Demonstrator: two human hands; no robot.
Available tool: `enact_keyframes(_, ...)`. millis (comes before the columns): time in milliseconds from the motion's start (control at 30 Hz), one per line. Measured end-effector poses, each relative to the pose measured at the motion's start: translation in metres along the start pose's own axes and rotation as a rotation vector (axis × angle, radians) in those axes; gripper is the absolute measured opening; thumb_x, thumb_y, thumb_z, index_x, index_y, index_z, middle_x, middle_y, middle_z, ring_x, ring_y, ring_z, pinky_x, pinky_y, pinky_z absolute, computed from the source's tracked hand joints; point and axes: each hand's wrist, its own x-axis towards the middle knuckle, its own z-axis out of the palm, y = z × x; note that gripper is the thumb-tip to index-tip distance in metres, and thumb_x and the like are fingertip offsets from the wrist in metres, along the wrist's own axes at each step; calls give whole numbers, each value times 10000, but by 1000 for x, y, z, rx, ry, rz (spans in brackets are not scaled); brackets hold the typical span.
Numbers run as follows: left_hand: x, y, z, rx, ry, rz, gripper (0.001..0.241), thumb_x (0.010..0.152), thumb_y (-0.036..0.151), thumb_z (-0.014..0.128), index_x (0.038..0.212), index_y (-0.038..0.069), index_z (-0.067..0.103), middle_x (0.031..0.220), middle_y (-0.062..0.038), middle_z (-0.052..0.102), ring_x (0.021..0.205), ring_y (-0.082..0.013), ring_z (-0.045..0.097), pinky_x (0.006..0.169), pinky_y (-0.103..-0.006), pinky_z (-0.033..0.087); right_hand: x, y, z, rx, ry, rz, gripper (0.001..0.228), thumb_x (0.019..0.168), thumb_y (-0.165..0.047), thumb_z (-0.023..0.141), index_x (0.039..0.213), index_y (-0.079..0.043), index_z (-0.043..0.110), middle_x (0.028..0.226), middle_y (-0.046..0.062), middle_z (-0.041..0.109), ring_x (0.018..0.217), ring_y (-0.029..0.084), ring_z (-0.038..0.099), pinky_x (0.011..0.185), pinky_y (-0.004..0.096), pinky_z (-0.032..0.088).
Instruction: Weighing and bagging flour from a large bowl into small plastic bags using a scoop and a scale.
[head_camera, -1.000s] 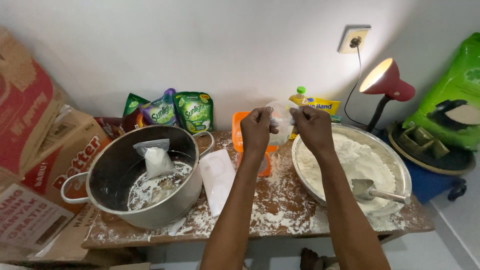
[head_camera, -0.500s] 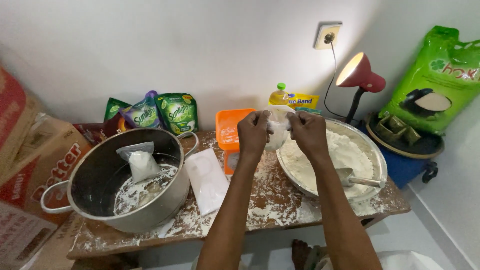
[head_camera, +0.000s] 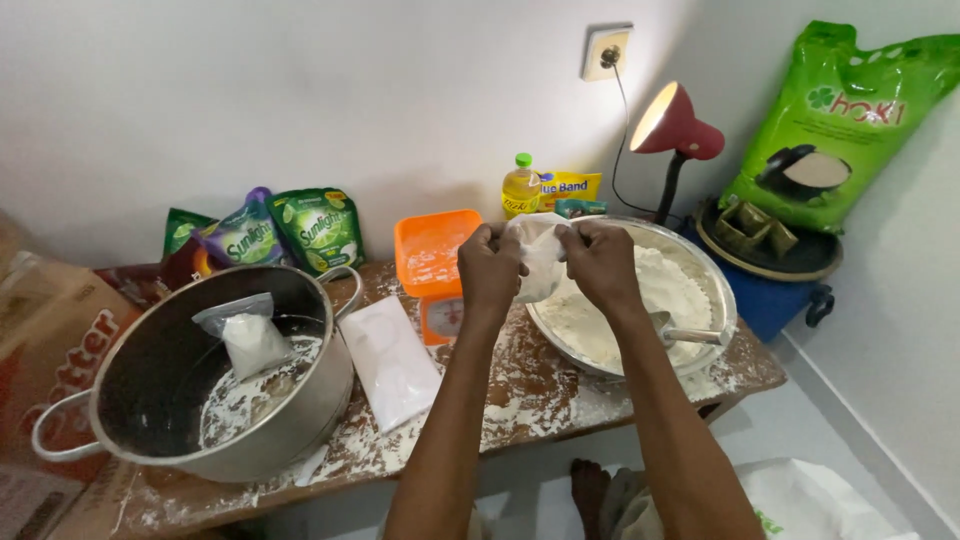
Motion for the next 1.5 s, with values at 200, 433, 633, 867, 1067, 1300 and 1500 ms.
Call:
enact_keyframes(200, 0, -14, 16, 101, -38, -2, 249, 918, 200, 627, 1028, 15, 753, 450, -106, 570, 369, -152, 541, 378, -268, 406, -6, 5, -12, -88, -4, 97, 384, 984, -248, 605, 649, -92, 710, 459, 85, 588, 492, 203, 607, 615, 334, 488)
enact_keyframes(433, -12, -8, 27, 121, -107, 55, 234, 934, 208, 676, 977, -3, 768, 435, -82, 572, 410, -150, 593, 460, -259, 466, -13, 17, -32, -102, 2, 160, 372, 968, -283, 623, 657, -100, 713, 453, 73, 589, 485, 187, 613, 610, 316, 505)
enact_keyframes(633, -21, -6, 37, 120, -178, 109, 223, 942, 187, 667, 918, -14, 761, 427, -89, 558, 420, -155, 596, 511, -263, 468, -17, 34, -46, -139, 19, 147, 394, 1006, -269, 604, 707, -42, 726, 488, 128, 606, 497, 203, 596, 616, 339, 497)
enact_keyframes(867, -33, -6, 45, 245, -245, 51, 248, 942, 236, 667, 940, 8, 764, 467, -83, 607, 419, -155, 626, 508, -274, 508, -26, 55, -57, -194, 25, 123, 419, 1034, -275, 593, 749, 4, 720, 502, 157, 611, 526, 285, 639, 631, 394, 513)
enact_keyframes(1067, -28, -14, 49, 217, -275, 15, 289, 871, 230, 742, 960, -44, 712, 533, -105, 611, 398, -172, 607, 420, -272, 466, -27, 57, -59, -94, -22, 107, 401, 1043, -290, 577, 809, -12, 746, 495, 121, 620, 523, 238, 628, 639, 369, 518)
enact_keyframes(1300, -12, -42, 58, 273, -330, 49, 275, 916, 230, 728, 974, -37, 766, 517, -89, 621, 379, -142, 607, 394, -230, 480, -26, 57, -59, -47, -63, 93, 372, 1014, -286, 548, 870, -10, 754, 517, 141, 634, 559, 269, 654, 686, 410, 520)
enact_keyframes(1500, -28, -28, 53, 483, -204, 111, 334, 934, 326, 644, 913, 34, 806, 747, -187, 743, 843, -417, 737, 806, -499, 583, -30, 20, -58, -26, -108, 311, 348, 854, -321, 736, 995, -3, 741, 531, 122, 654, 452, 169, 604, 519, 275, 497)
